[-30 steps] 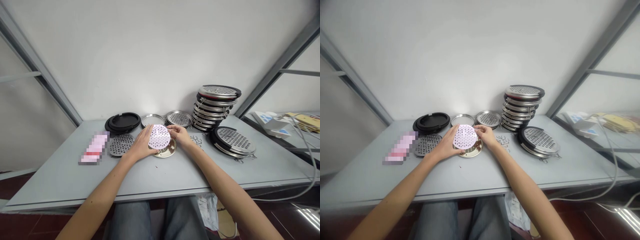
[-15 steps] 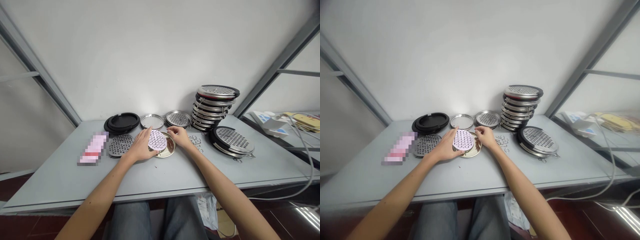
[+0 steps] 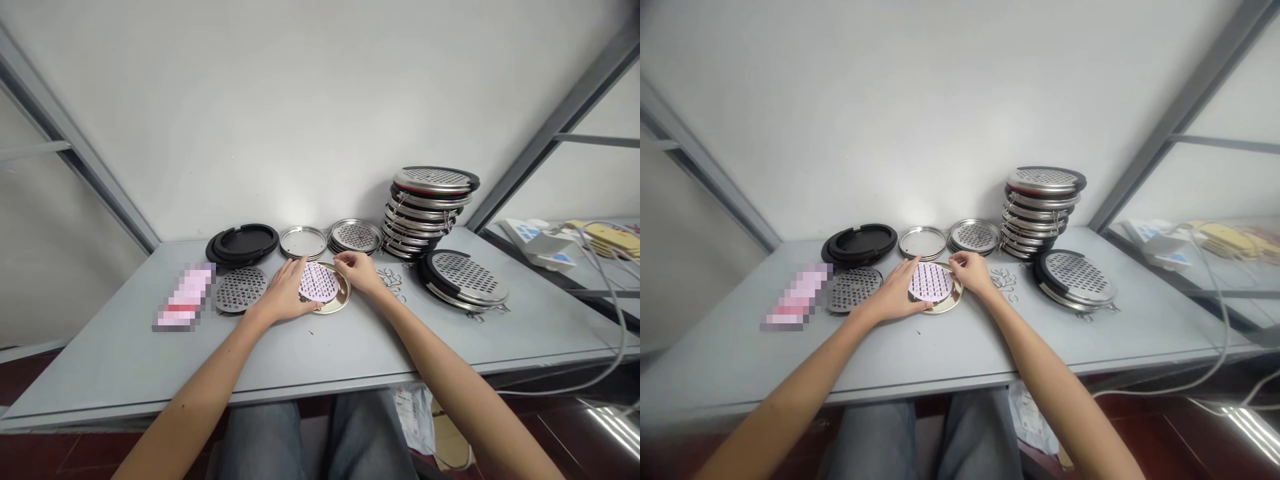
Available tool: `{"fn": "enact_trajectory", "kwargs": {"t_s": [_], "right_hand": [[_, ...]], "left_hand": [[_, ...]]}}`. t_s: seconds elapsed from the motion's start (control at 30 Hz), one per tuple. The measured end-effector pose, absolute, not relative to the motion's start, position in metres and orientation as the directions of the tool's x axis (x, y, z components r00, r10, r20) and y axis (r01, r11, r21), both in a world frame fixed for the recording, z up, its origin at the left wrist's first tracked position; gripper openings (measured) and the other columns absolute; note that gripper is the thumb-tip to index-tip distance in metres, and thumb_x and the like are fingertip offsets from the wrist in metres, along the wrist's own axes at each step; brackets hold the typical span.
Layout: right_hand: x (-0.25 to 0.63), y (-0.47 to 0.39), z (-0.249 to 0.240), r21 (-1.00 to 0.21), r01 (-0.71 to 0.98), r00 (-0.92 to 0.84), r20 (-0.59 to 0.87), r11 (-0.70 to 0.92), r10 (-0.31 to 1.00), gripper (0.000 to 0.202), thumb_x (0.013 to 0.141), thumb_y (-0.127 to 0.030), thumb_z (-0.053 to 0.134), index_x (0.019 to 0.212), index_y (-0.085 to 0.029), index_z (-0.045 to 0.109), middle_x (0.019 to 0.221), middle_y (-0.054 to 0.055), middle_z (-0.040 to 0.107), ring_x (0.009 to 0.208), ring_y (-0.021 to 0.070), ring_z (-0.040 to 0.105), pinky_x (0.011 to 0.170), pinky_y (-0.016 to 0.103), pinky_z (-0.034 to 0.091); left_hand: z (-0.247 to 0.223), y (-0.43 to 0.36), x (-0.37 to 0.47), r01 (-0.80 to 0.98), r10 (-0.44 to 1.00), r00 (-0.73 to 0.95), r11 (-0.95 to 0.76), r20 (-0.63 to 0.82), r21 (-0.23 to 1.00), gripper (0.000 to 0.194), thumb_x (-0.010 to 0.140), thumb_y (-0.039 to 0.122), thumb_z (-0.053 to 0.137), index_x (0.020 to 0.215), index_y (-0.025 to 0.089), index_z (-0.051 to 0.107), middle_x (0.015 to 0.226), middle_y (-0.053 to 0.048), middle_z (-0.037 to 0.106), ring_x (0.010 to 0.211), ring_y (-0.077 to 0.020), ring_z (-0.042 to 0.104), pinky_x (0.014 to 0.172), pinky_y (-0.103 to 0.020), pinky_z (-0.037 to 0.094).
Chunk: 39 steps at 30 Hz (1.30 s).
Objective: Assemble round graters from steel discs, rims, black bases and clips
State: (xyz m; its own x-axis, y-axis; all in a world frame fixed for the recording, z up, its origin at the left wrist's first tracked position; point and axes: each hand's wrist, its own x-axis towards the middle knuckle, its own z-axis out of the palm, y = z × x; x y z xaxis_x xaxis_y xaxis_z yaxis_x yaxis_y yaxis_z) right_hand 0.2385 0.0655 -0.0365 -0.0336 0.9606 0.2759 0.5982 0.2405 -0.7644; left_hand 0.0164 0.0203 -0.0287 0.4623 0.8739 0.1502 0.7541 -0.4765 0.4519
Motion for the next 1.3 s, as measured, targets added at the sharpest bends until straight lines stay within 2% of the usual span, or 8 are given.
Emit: {"fn": "enact_trajectory", "kwargs": {"t_s": [0.2,0.57,0.7,0.83,0.9,1.0,1.17,1.3], "right_hand": [[0.24,0.068,-0.039,-0.754,0.616,-0.005,0.286,0.228,0.958,0.022,0.079,-0.03,0.057,0.085,-0.016,0.072,0.086,0.008,0.075,0.072,0.0194,0.066,0.069,0.028,0.048],[0.24,0.067,-0.038,-0.758,0.604,-0.024,0.292,0.246,0.956,0.021,0.08,-0.029,0.056,0.086,-0.016,0.072,0.087,0.007,0.075,0.075,0.0202,0.067,0.069,0.029,0.048],[0.241,0.067,-0.038,-0.759,0.607,-0.02,0.283,0.236,0.959,0.023,0.08,-0.03,0.056,0.087,-0.016,0.072,0.088,0.008,0.075,0.075,0.0199,0.066,0.069,0.029,0.048],[0.241,0.067,-0.038,-0.758,0.603,-0.024,0.295,0.249,0.955,0.023,0.08,-0.03,0.056,0.087,-0.016,0.072,0.09,0.008,0.075,0.076,0.0203,0.067,0.071,0.03,0.049],[0.242,0.068,-0.039,-0.76,0.599,-0.024,0.297,0.252,0.954,0.023,0.081,-0.03,0.055,0.086,-0.016,0.072,0.09,0.008,0.075,0.076,0.0204,0.067,0.071,0.03,0.049],[0.242,0.069,-0.04,-0.761,0.596,-0.028,0.3,0.257,0.953,0.023,0.081,-0.03,0.055,0.086,-0.016,0.072,0.089,0.008,0.075,0.076,0.0205,0.067,0.071,0.03,0.049],[0.241,0.067,-0.039,-0.747,0.612,-0.042,0.297,0.259,0.954,0.022,0.081,-0.029,0.055,0.086,-0.017,0.072,0.089,0.008,0.075,0.076,0.0203,0.067,0.071,0.029,0.048],[0.24,0.064,-0.036,-0.719,0.637,-0.081,0.295,0.277,0.952,0.021,0.082,-0.028,0.055,0.087,-0.017,0.072,0.088,0.007,0.074,0.075,0.0196,0.066,0.071,0.029,0.048]], "left_hand": [[-0.027,0.02,0.017,0.731,0.877,0.463,-0.462,0.132,0.502,0.11,0.066,0.058,0.073,0.151,0.022,0.012,0.156,-0.012,0.022,0.144,-0.0356,0.016,0.115,-0.05,0.022],[-0.032,0.02,0.026,0.76,0.898,0.354,-0.439,0.261,0.479,0.119,0.051,0.058,0.083,0.147,0.021,0.023,0.144,-0.016,0.041,0.133,-0.036,0.037,0.108,-0.048,0.031],[-0.032,0.021,0.027,0.772,0.904,0.352,-0.427,0.243,0.471,0.118,0.05,0.06,0.083,0.146,0.021,0.025,0.142,-0.016,0.043,0.13,-0.0365,0.039,0.106,-0.049,0.033],[-0.031,0.022,0.021,0.765,0.898,0.371,-0.44,0.237,0.47,0.102,0.063,0.058,0.076,0.145,0.018,0.03,0.142,-0.016,0.043,0.132,-0.0343,0.038,0.108,-0.048,0.032],[-0.03,0.023,0.018,0.748,0.886,0.393,-0.463,0.245,0.475,0.085,0.072,0.05,0.072,0.142,0.019,0.035,0.141,-0.014,0.045,0.132,-0.0322,0.039,0.109,-0.046,0.032],[-0.03,0.024,0.013,0.722,0.87,0.428,-0.492,0.245,0.485,0.071,0.075,0.04,0.07,0.138,0.02,0.042,0.138,-0.012,0.048,0.13,-0.0315,0.041,0.109,-0.046,0.033],[-0.027,0.024,0.012,0.712,0.858,0.455,-0.51,0.236,0.482,0.068,0.075,0.036,0.069,0.137,0.02,0.044,0.137,-0.011,0.049,0.129,-0.0305,0.042,0.109,-0.045,0.033],[-0.026,0.02,0.013,0.716,0.853,0.478,-0.516,0.208,0.47,0.072,0.078,0.045,0.067,0.14,0.02,0.04,0.141,-0.011,0.047,0.133,-0.0316,0.038,0.111,-0.046,0.031]]}}
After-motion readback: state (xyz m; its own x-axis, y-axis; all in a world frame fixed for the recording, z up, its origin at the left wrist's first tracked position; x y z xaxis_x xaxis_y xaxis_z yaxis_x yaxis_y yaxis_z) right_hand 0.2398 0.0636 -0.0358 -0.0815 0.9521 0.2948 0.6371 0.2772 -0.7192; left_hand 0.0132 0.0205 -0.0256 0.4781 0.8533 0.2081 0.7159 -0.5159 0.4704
